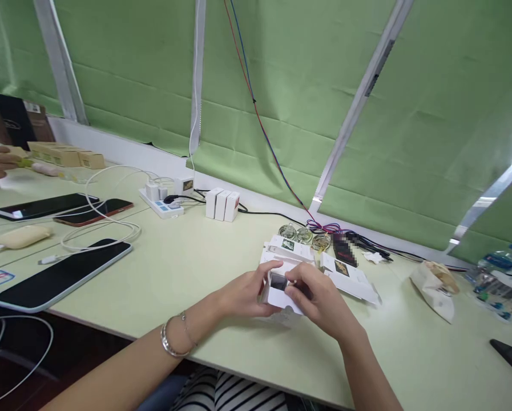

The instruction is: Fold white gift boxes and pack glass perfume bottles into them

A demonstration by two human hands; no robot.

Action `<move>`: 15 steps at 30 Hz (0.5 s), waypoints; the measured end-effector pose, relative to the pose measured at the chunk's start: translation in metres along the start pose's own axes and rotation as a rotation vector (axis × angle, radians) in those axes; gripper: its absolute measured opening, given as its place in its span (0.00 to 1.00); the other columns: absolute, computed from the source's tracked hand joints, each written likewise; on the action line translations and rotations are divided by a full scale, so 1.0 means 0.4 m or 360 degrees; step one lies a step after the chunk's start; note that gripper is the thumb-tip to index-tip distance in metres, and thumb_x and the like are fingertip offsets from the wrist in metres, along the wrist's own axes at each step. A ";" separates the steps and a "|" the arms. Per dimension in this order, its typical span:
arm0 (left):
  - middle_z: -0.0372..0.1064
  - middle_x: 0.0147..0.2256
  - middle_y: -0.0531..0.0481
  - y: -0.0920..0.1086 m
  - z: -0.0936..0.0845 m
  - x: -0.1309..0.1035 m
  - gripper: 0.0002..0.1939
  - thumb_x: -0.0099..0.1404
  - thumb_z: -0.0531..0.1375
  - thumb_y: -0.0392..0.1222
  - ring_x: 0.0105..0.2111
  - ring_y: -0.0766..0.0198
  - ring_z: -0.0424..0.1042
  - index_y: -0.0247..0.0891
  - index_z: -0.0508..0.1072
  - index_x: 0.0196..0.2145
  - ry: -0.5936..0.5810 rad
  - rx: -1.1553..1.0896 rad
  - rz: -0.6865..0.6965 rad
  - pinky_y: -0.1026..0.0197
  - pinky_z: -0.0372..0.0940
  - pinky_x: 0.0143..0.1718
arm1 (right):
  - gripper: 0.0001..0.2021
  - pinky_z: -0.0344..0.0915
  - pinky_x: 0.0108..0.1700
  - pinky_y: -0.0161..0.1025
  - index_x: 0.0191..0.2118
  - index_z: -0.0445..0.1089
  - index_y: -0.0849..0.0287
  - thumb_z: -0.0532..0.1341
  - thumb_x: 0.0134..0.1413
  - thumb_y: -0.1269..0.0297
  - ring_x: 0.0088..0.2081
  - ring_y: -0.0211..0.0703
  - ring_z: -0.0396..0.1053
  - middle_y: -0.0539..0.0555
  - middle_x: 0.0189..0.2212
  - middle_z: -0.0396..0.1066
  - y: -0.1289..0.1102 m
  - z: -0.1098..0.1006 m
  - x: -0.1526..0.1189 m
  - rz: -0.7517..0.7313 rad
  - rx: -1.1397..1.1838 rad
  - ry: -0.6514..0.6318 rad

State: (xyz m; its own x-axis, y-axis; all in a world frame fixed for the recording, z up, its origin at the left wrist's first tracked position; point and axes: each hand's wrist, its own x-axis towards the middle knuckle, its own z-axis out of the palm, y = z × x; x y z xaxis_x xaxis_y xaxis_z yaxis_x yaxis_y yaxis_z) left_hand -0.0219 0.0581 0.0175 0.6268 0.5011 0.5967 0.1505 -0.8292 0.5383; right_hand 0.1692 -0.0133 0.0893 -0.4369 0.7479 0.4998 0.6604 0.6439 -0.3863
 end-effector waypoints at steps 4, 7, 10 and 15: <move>0.65 0.32 0.53 -0.004 0.004 -0.001 0.46 0.48 0.67 0.37 0.24 0.68 0.62 0.43 0.46 0.59 0.0023 0.0071 0.0017 0.66 0.60 0.25 | 0.06 0.61 0.37 0.40 0.32 0.61 0.55 0.52 0.59 0.72 0.35 0.42 0.66 0.52 0.33 0.67 0.012 0.016 -0.012 -0.0018 0.0059 0.0003; 0.65 0.32 0.54 0.000 0.001 -0.002 0.45 0.50 0.67 0.38 0.23 0.69 0.61 0.44 0.46 0.59 0.0035 0.0093 -0.0004 0.66 0.60 0.25 | 0.06 0.60 0.40 0.42 0.33 0.62 0.55 0.52 0.59 0.72 0.38 0.44 0.67 0.52 0.34 0.68 0.017 0.030 -0.017 -0.0075 0.0019 0.0039; 0.65 0.33 0.53 0.003 -0.003 -0.004 0.42 0.52 0.65 0.38 0.24 0.68 0.63 0.44 0.46 0.58 0.0038 0.0105 0.0025 0.65 0.61 0.26 | 0.06 0.58 0.43 0.44 0.36 0.64 0.54 0.52 0.59 0.72 0.42 0.45 0.67 0.52 0.36 0.70 0.030 0.053 -0.028 -0.0173 0.0001 0.0200; 0.65 0.37 0.50 0.001 -0.007 -0.006 0.40 0.53 0.65 0.39 0.27 0.66 0.66 0.45 0.45 0.56 0.0038 0.0136 0.0101 0.63 0.64 0.29 | 0.12 0.58 0.48 0.49 0.48 0.63 0.52 0.51 0.60 0.68 0.47 0.47 0.64 0.54 0.45 0.69 0.066 0.088 -0.077 -0.0266 0.0078 0.0471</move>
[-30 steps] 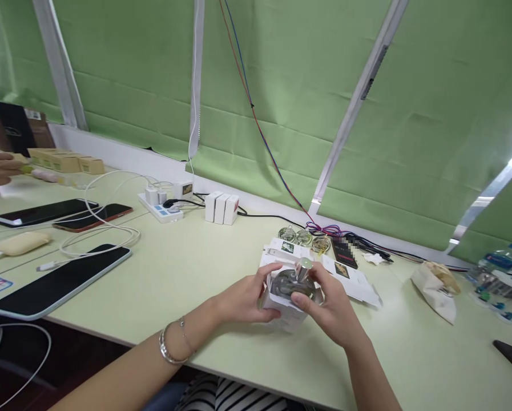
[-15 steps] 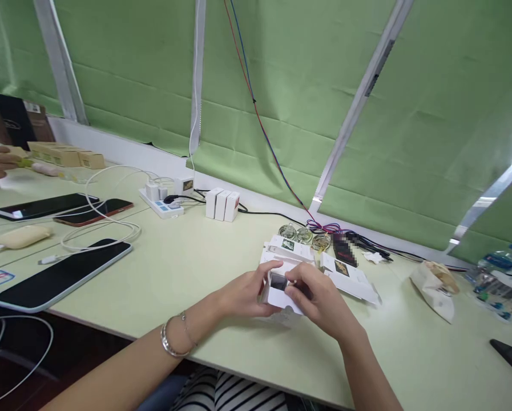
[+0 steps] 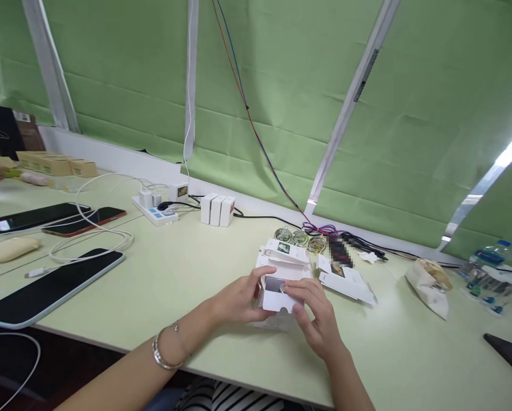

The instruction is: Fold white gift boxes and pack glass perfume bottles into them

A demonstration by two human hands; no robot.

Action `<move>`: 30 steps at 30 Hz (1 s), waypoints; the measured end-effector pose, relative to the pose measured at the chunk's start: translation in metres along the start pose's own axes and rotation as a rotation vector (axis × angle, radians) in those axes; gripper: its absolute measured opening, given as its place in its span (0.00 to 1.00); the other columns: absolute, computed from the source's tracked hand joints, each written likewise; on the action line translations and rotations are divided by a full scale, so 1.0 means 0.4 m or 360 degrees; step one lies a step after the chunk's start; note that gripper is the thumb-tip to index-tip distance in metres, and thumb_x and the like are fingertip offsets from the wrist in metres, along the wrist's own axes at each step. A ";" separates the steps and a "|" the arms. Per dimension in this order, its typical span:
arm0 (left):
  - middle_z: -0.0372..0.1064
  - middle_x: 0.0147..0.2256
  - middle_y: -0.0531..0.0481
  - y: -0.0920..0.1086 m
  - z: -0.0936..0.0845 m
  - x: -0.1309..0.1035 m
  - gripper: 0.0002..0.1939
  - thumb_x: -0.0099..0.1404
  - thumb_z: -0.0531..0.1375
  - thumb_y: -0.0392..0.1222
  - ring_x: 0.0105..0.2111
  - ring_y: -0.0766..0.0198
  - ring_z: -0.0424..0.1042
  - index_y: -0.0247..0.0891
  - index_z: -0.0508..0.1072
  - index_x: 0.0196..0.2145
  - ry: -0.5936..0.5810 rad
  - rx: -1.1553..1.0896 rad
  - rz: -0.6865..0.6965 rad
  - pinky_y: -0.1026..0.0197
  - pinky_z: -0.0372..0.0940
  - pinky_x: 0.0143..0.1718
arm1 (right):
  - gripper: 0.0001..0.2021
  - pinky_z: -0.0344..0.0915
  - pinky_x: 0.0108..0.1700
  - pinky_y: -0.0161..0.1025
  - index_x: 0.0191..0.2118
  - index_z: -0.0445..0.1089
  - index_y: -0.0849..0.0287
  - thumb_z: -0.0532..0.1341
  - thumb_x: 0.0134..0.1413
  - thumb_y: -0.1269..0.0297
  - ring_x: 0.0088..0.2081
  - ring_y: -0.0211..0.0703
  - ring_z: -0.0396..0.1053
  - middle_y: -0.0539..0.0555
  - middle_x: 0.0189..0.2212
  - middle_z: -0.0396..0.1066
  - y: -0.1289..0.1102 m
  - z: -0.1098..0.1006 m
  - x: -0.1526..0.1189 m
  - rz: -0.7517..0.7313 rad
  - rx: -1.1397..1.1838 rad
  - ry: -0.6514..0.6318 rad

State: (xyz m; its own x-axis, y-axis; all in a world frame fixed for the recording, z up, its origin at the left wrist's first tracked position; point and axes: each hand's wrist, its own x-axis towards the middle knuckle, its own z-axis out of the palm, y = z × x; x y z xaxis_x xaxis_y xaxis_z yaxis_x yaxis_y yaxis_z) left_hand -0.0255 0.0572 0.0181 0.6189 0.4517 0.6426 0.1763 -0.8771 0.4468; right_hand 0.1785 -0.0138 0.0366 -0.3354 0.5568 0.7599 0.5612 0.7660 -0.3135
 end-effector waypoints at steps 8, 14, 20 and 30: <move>0.59 0.37 0.51 -0.021 0.003 -0.003 0.36 0.57 0.62 0.44 0.28 0.67 0.65 0.45 0.43 0.55 0.0000 0.0008 0.0053 0.63 0.65 0.28 | 0.21 0.65 0.43 0.49 0.49 0.55 0.51 0.54 0.53 0.81 0.42 0.45 0.65 0.53 0.40 0.66 0.016 0.017 -0.044 -0.0089 -0.0074 0.0607; 0.52 0.43 0.47 -0.033 0.015 -0.002 0.35 0.59 0.61 0.45 0.30 0.67 0.65 0.48 0.41 0.55 0.0131 -0.0067 0.0204 0.63 0.67 0.27 | 0.16 0.62 0.49 0.56 0.49 0.59 0.53 0.52 0.56 0.76 0.51 0.52 0.60 0.58 0.46 0.64 0.010 0.021 -0.036 -0.0035 -0.0301 0.0324; 0.52 0.45 0.45 -0.039 0.014 -0.003 0.33 0.60 0.61 0.45 0.35 0.64 0.67 0.47 0.42 0.52 0.0086 -0.0118 0.0191 0.60 0.69 0.30 | 0.12 0.60 0.52 0.53 0.49 0.61 0.54 0.53 0.59 0.69 0.54 0.51 0.56 0.59 0.52 0.54 0.009 0.026 -0.041 0.0261 -0.0247 0.0206; 0.51 0.46 0.45 -0.040 0.007 -0.004 0.32 0.59 0.62 0.46 0.36 0.64 0.67 0.47 0.43 0.51 0.0036 -0.0031 0.0154 0.58 0.70 0.34 | 0.09 0.63 0.48 0.49 0.45 0.64 0.53 0.53 0.59 0.67 0.53 0.51 0.58 0.58 0.51 0.54 0.004 0.029 -0.039 0.0358 -0.0132 0.0257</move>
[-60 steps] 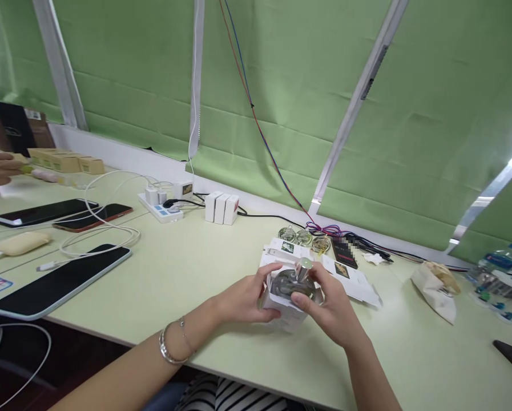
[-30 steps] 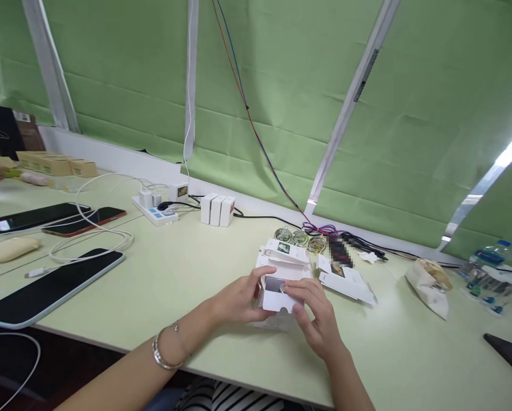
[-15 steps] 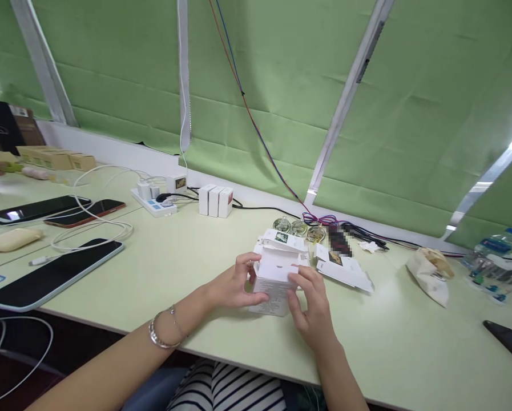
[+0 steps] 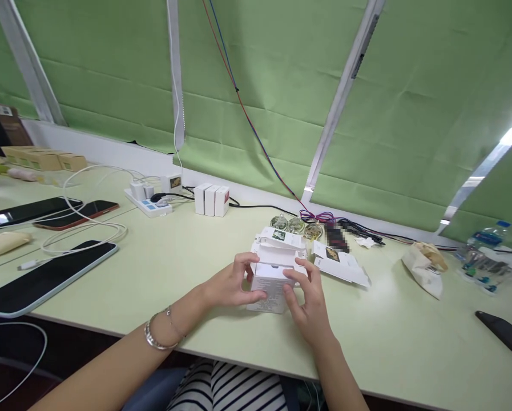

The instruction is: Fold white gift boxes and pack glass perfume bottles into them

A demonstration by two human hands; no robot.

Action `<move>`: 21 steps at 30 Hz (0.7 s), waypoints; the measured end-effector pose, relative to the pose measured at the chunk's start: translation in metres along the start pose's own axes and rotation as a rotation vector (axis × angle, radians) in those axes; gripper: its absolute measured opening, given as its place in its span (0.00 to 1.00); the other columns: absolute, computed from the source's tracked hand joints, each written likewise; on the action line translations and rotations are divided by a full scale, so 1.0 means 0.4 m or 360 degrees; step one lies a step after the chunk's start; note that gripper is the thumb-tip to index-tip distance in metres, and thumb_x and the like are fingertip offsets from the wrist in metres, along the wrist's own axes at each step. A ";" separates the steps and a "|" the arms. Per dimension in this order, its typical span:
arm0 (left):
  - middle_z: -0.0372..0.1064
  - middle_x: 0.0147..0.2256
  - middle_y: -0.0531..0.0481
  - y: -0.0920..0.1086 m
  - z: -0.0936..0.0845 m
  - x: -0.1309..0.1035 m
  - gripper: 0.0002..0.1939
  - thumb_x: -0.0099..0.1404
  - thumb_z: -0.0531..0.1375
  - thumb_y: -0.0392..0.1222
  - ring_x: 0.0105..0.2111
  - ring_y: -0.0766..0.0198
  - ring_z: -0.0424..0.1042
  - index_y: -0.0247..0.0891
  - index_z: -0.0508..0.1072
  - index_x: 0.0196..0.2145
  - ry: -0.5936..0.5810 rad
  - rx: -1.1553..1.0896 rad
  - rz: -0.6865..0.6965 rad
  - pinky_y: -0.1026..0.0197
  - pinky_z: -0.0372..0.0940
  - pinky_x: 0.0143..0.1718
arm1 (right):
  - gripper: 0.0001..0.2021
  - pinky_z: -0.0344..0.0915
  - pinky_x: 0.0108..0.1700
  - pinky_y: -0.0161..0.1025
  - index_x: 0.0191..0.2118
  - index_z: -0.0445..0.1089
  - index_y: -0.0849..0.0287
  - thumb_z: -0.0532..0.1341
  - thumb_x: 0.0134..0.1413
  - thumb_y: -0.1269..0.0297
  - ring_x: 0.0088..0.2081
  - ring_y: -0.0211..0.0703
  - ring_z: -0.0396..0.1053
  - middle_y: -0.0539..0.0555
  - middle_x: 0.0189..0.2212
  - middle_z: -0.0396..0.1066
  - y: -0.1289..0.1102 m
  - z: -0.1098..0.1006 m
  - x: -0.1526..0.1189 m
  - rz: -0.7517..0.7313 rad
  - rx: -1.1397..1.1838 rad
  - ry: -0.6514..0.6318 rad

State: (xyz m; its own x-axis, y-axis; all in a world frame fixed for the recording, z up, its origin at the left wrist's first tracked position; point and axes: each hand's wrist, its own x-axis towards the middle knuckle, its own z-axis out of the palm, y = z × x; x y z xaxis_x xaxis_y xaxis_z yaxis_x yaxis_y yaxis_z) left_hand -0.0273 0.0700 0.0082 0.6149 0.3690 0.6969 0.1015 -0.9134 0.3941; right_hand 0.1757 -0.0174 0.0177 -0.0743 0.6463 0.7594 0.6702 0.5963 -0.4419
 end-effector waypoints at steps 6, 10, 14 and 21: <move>0.46 0.45 0.47 0.005 0.005 0.008 0.32 0.60 0.61 0.47 0.31 0.68 0.63 0.48 0.42 0.52 0.0118 -0.0029 0.0024 0.61 0.69 0.28 | 0.14 0.65 0.45 0.49 0.50 0.59 0.53 0.53 0.59 0.67 0.51 0.51 0.59 0.61 0.50 0.56 -0.001 0.005 0.002 0.0022 0.0054 0.0044; 0.48 0.41 0.49 0.007 0.003 0.009 0.31 0.60 0.61 0.46 0.30 0.69 0.63 0.47 0.43 0.50 0.0095 -0.0064 0.0013 0.63 0.67 0.26 | 0.09 0.65 0.44 0.48 0.45 0.64 0.53 0.54 0.59 0.67 0.48 0.49 0.62 0.59 0.50 0.55 -0.003 0.004 0.004 0.0028 0.0036 0.0033; 0.50 0.39 0.51 0.005 0.003 0.008 0.30 0.59 0.62 0.46 0.29 0.68 0.64 0.46 0.44 0.48 0.0100 -0.0064 0.0025 0.64 0.66 0.26 | 0.08 0.65 0.45 0.48 0.44 0.64 0.53 0.54 0.58 0.67 0.49 0.49 0.61 0.59 0.51 0.55 -0.004 0.002 0.004 0.0062 0.0048 0.0025; 0.50 0.36 0.54 0.014 -0.002 0.009 0.26 0.58 0.62 0.46 0.31 0.67 0.65 0.45 0.45 0.41 0.0064 -0.0085 -0.0170 0.63 0.66 0.29 | 0.16 0.66 0.43 0.46 0.52 0.57 0.54 0.54 0.58 0.66 0.52 0.50 0.59 0.61 0.52 0.56 0.005 0.010 -0.002 0.0067 0.0128 0.0076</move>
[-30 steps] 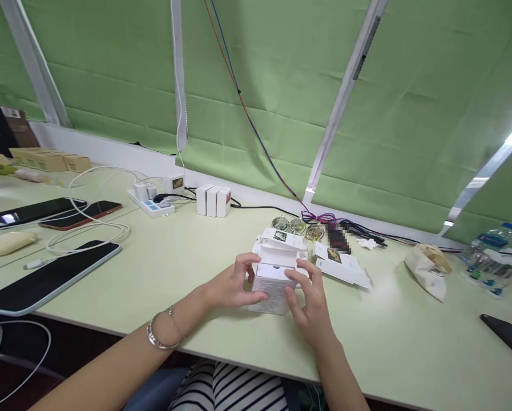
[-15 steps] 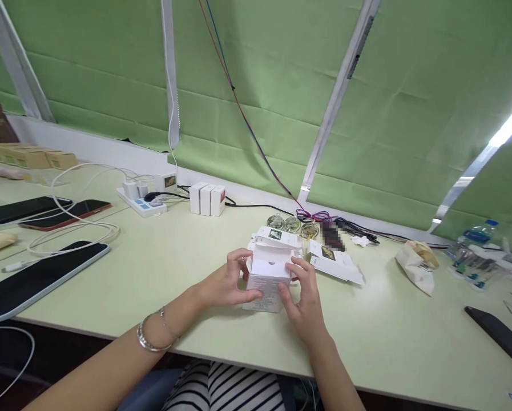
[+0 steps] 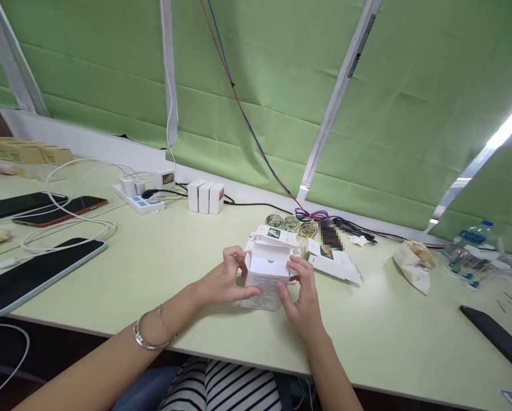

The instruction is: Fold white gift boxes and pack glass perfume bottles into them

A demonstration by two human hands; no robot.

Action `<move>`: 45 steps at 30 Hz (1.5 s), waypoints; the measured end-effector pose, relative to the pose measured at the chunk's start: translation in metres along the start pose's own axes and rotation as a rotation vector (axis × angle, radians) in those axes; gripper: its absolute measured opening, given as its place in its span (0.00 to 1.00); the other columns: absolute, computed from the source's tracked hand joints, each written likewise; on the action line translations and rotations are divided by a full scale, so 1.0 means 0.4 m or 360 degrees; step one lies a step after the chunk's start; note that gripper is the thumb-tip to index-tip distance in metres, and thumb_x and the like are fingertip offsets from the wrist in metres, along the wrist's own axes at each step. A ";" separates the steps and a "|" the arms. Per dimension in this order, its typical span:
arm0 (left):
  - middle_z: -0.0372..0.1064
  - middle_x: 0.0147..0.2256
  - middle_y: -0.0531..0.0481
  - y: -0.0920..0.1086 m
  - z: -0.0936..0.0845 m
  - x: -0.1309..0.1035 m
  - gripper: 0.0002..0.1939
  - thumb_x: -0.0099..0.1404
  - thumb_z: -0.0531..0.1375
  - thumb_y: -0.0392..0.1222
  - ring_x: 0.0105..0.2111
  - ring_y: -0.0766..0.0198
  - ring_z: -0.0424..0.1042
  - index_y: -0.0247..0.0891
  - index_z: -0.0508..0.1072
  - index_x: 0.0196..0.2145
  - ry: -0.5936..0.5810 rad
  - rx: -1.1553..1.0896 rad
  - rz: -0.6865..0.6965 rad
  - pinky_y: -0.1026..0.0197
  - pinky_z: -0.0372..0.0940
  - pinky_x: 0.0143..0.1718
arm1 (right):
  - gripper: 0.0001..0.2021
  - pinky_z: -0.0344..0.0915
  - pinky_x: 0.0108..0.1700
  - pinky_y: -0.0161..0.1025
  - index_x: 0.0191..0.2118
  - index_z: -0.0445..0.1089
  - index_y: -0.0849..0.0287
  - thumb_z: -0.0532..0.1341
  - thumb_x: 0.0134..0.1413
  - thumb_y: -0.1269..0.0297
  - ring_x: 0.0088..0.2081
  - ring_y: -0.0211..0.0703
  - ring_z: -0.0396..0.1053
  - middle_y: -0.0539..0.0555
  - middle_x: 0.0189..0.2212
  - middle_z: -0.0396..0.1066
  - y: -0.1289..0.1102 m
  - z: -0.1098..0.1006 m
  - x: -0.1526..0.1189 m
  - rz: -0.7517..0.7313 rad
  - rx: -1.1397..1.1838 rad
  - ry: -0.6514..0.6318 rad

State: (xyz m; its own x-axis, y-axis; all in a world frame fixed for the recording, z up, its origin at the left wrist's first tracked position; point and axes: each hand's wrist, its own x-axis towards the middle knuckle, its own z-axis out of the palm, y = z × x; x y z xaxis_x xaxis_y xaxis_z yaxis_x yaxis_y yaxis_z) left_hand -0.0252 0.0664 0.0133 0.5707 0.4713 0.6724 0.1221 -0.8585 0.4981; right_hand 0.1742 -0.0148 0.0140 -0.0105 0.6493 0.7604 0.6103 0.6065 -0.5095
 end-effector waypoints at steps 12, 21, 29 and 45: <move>0.56 0.36 0.53 0.000 -0.006 0.006 0.21 0.59 0.60 0.44 0.34 0.64 0.66 0.44 0.49 0.40 0.0018 0.0132 0.0181 0.59 0.66 0.35 | 0.29 0.66 0.43 0.47 0.54 0.44 0.51 0.61 0.52 0.63 0.43 0.45 0.68 0.62 0.50 0.63 0.006 0.012 -0.004 0.0424 0.0511 0.0156; 0.57 0.37 0.52 0.013 -0.011 0.009 0.20 0.60 0.60 0.43 0.30 0.67 0.65 0.44 0.52 0.43 0.0008 0.0129 0.0216 0.63 0.64 0.30 | 0.17 0.66 0.39 0.43 0.43 0.54 0.53 0.62 0.51 0.64 0.35 0.40 0.66 0.53 0.38 0.67 0.012 0.003 -0.005 0.0484 0.0437 0.0109; 0.60 0.36 0.52 0.021 -0.016 0.009 0.19 0.59 0.60 0.45 0.31 0.66 0.65 0.42 0.54 0.42 -0.0059 0.0129 0.0093 0.63 0.63 0.31 | 0.10 0.68 0.40 0.43 0.41 0.61 0.55 0.60 0.53 0.64 0.41 0.44 0.69 0.56 0.43 0.68 0.008 -0.002 0.003 0.0308 0.0349 0.0041; 0.62 0.36 0.50 0.036 -0.025 0.022 0.15 0.58 0.60 0.42 0.35 0.62 0.66 0.41 0.57 0.39 -0.0150 0.0122 0.0010 0.61 0.65 0.33 | 0.07 0.69 0.40 0.42 0.40 0.65 0.55 0.59 0.54 0.64 0.46 0.46 0.68 0.59 0.47 0.68 0.010 -0.009 0.002 0.0200 0.0255 0.0001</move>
State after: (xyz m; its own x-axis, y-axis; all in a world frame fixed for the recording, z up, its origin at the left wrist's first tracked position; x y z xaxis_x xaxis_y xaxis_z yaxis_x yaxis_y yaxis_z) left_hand -0.0264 0.0601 0.0320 0.6449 0.4478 0.6194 0.1776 -0.8760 0.4484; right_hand 0.1796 -0.0134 0.0142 0.0585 0.7244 0.6869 0.4730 0.5859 -0.6581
